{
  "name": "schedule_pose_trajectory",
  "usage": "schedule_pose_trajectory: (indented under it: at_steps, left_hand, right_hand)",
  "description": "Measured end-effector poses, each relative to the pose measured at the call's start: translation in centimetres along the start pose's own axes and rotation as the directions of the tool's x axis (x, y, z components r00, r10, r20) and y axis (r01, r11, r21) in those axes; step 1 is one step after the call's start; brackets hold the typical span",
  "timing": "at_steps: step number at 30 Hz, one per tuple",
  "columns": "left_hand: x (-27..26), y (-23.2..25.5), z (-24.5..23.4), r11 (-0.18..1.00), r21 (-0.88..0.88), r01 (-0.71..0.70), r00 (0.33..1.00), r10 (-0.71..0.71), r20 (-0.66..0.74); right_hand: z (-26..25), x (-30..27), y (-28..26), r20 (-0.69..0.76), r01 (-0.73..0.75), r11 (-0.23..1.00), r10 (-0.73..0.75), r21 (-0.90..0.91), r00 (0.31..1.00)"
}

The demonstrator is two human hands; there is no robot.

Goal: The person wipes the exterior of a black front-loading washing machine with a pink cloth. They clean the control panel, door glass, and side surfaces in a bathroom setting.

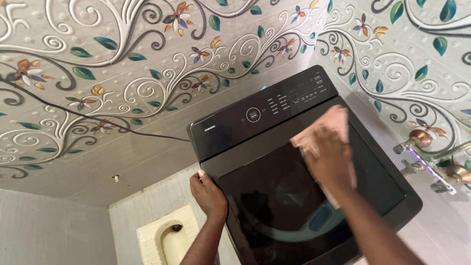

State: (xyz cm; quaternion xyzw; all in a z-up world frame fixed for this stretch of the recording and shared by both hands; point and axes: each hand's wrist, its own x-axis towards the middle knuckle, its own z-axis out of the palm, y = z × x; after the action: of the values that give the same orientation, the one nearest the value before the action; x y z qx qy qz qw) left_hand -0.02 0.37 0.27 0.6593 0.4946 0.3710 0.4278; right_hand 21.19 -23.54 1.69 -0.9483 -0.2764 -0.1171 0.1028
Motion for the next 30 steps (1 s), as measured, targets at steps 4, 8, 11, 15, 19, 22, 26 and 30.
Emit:
schedule_pose_trajectory:
  at_steps: [4, 8, 11, 15, 19, 22, 26, 30]
  left_hand:
    - [0.0, 0.0, 0.0, 1.0, -0.008, -0.011, 1.0, 0.011, -0.002]
    - [-0.1, 0.0, 0.0, 1.0, -0.022, 0.01, 1.0, -0.009, 0.002]
    - [0.0, 0.1, 0.0, 0.999, -0.031, 0.017, 1.0, -0.017, 0.003]
    - [-0.1, 0.2, -0.1, 1.0, -0.031, 0.002, 1.0, -0.003, -0.006]
    - [-0.1, 0.2, -0.1, 0.999, -0.032, 0.006, 1.0, -0.006, -0.006]
    - [0.1, 0.3, 0.0, 0.999, -0.033, 0.015, 1.0, -0.015, -0.011]
    - [0.2, 0.0, 0.0, 0.999, -0.011, -0.044, 0.999, 0.044, -0.025]
    - [0.0, -0.5, 0.2, 0.999, -0.04, -0.014, 0.999, 0.013, -0.032]
  right_hand:
    - [-0.3, 0.9, 7.2, -0.006, -0.034, 0.998, 0.034, 0.05, 0.999]
    - [-0.1, -2.3, 7.5, -0.066, -0.001, 1.0, 0.0, -0.01, 0.998]
    - [-0.8, -5.9, 5.2, 0.007, 0.018, 0.989, -0.017, -0.144, 1.0]
    - [-2.4, -11.6, 0.3, 0.132, 0.128, 0.989, -0.118, -0.069, 0.984]
    - [-3.6, -15.2, -4.9, 0.062, 0.343, 0.934, -0.35, 0.103, 0.935]
    - [-3.8, -15.3, -8.2, -0.038, 0.558, 0.811, -0.561, 0.174, 0.827]
    - [-4.1, -13.4, -12.1, -0.003, 0.559, 0.762, -0.591, 0.328, 0.807]
    - [-3.5, -10.2, -15.4, -0.011, 0.535, 0.758, -0.573, 0.373, 0.819]
